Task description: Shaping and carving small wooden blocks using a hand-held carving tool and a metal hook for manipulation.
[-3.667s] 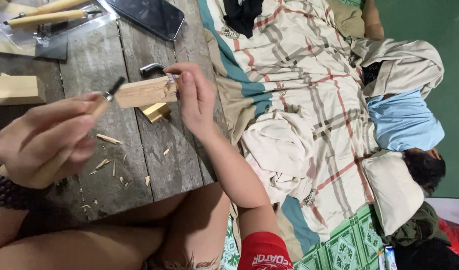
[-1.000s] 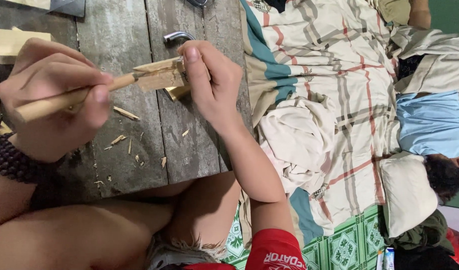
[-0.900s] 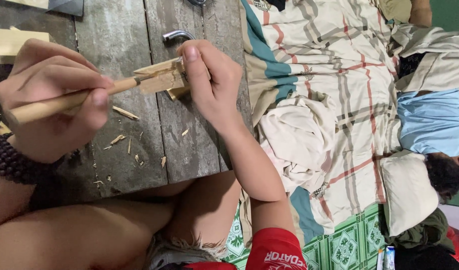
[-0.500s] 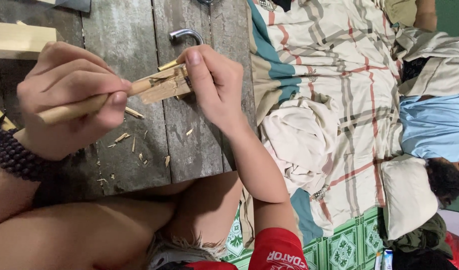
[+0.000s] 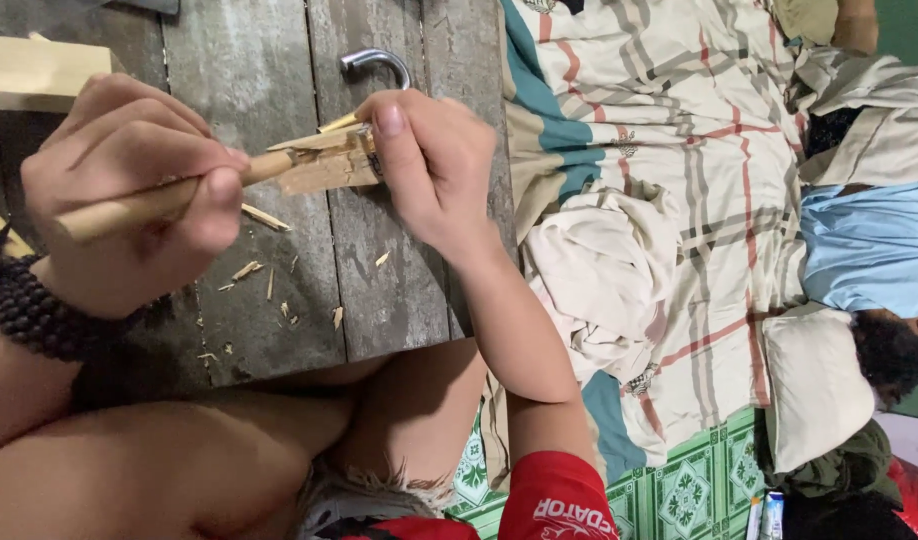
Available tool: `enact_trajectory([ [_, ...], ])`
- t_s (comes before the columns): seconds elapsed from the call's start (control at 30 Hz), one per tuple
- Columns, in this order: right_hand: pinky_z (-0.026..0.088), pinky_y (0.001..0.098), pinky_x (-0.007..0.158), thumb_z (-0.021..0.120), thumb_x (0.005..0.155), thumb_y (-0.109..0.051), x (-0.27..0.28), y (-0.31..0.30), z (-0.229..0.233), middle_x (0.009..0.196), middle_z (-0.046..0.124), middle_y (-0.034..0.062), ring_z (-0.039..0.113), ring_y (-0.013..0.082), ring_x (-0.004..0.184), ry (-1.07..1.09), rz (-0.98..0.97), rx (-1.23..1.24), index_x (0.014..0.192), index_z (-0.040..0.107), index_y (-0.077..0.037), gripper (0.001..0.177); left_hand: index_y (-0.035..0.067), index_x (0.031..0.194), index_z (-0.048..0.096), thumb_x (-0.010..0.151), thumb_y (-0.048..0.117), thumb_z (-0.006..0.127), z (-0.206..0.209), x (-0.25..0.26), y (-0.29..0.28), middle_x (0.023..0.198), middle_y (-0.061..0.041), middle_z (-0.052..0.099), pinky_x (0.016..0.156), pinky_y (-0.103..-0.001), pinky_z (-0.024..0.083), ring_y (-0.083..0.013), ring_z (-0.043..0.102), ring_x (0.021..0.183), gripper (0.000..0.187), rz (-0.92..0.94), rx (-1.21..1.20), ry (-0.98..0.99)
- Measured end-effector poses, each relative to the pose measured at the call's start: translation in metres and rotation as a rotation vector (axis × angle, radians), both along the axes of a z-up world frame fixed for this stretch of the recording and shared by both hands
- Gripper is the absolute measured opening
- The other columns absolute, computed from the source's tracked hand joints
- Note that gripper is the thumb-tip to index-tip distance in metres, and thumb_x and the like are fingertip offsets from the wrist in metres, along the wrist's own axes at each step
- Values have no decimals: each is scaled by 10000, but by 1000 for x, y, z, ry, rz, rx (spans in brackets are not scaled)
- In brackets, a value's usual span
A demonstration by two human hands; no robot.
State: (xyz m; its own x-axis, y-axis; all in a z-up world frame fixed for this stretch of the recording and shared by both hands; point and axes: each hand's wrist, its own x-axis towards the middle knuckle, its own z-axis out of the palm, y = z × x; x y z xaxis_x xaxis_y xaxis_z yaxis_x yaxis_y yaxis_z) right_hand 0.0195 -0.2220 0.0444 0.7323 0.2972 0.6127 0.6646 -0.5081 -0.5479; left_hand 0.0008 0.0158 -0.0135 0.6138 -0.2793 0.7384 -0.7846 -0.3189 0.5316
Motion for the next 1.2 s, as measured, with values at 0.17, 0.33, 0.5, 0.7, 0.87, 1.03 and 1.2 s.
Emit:
enact_trajectory([
  [0.17, 427, 277, 636, 310, 1099, -309, 14, -34, -22, 815, 677, 76, 494, 134, 636, -66, -177, 254, 966, 683, -26, 487, -161, 945, 620, 984, -225, 707, -23, 1, 9, 920, -258, 616, 771, -432, 452, -328, 511, 817, 115, 75, -117, 79],
  [0.33, 374, 285, 527, 350, 1107, -260, 31, -40, -46, 720, 617, 26, 450, 123, 554, -130, -136, 259, 1017, 686, -77, 393, -137, 962, 613, 984, -173, 708, -21, 3, 12, 917, -243, 647, 875, -459, 504, -345, 577, 853, 104, -10, -93, 56],
  [0.5, 336, 282, 563, 390, 1075, -164, 14, -20, -14, 656, 512, 17, 397, 130, 568, -63, -33, 174, 908, 662, -9, 355, -151, 1120, 513, 1045, -230, 543, -26, -1, 8, 1059, -259, 590, 828, -385, 503, -313, 560, 907, 112, -68, -230, 103],
  [0.7, 389, 286, 594, 448, 1053, -179, 8, -7, -8, 702, 593, 41, 453, 149, 573, 5, -24, 135, 913, 668, -7, 312, -189, 1133, 574, 1088, -151, 596, -19, -11, 7, 993, -264, 597, 688, -338, 405, -241, 473, 726, 63, -37, -190, 260],
  [0.87, 394, 290, 607, 417, 1063, -226, 4, -1, -8, 683, 561, 25, 449, 149, 584, 56, 0, 129, 893, 653, -22, 355, -190, 1051, 611, 1034, -119, 663, -4, -9, 5, 912, -252, 640, 616, -350, 415, -247, 491, 653, 90, -46, -74, 215],
  [1.03, 369, 251, 577, 407, 1074, -267, 3, 0, -7, 636, 474, -10, 404, 106, 571, 205, 28, 216, 876, 642, -21, 394, -178, 1049, 646, 1005, -143, 746, -2, -8, 5, 954, -270, 702, 627, -368, 442, -269, 546, 657, 115, -27, 46, 142],
  [1.2, 377, 257, 565, 421, 1062, -238, 4, -4, -4, 632, 511, 4, 429, 121, 558, 226, 74, 187, 863, 632, -8, 370, -155, 1025, 641, 1000, -86, 749, -7, -3, 4, 865, -227, 675, 583, -356, 401, -247, 507, 612, 131, -60, 23, 133],
])
